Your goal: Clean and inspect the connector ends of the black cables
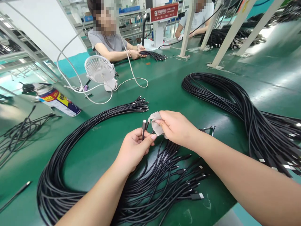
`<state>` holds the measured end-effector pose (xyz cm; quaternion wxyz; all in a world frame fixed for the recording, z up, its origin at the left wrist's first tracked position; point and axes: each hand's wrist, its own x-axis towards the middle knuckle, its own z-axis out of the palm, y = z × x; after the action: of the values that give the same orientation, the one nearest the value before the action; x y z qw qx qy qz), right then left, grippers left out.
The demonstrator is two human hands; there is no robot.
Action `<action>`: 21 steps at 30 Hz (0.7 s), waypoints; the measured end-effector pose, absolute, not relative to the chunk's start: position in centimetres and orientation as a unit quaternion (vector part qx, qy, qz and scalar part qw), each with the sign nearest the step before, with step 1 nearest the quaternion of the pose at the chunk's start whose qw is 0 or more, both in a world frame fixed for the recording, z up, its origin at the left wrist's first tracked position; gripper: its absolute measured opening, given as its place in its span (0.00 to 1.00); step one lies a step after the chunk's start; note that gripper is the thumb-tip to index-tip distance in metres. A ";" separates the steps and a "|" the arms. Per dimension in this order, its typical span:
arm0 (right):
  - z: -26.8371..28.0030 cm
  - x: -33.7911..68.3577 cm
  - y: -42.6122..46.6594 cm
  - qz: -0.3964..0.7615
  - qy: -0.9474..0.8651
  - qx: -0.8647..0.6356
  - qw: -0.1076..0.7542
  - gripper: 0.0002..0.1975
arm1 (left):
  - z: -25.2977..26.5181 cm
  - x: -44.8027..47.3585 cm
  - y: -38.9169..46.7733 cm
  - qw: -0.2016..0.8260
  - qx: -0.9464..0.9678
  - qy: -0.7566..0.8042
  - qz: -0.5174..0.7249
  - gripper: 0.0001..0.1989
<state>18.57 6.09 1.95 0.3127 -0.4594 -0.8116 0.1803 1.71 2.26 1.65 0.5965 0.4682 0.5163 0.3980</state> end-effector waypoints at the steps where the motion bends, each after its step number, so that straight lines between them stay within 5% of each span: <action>1: 1.8 18.5 6.1 0.154 -0.820 -0.466 0.294 0.08 | 1.6 1.7 2.3 0.597 0.468 0.517 0.396 0.15; 6: 1.7 18.3 6.1 0.108 -0.827 -0.504 0.224 0.07 | 1.6 1.7 2.3 0.594 0.467 0.523 0.394 0.15; 13: 2.1 19.4 7.2 0.138 -0.772 -0.522 0.335 0.09 | 1.7 1.8 2.3 0.598 0.467 0.517 0.397 0.16; 21: 2.3 19.5 7.1 0.490 -0.661 -0.434 0.366 0.11 | 1.7 1.5 2.0 0.628 0.493 0.470 0.376 0.17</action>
<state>19.50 7.15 2.29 0.3661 -0.4343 -0.6614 0.4898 1.49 2.05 1.74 0.6276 0.4935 0.4703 0.3760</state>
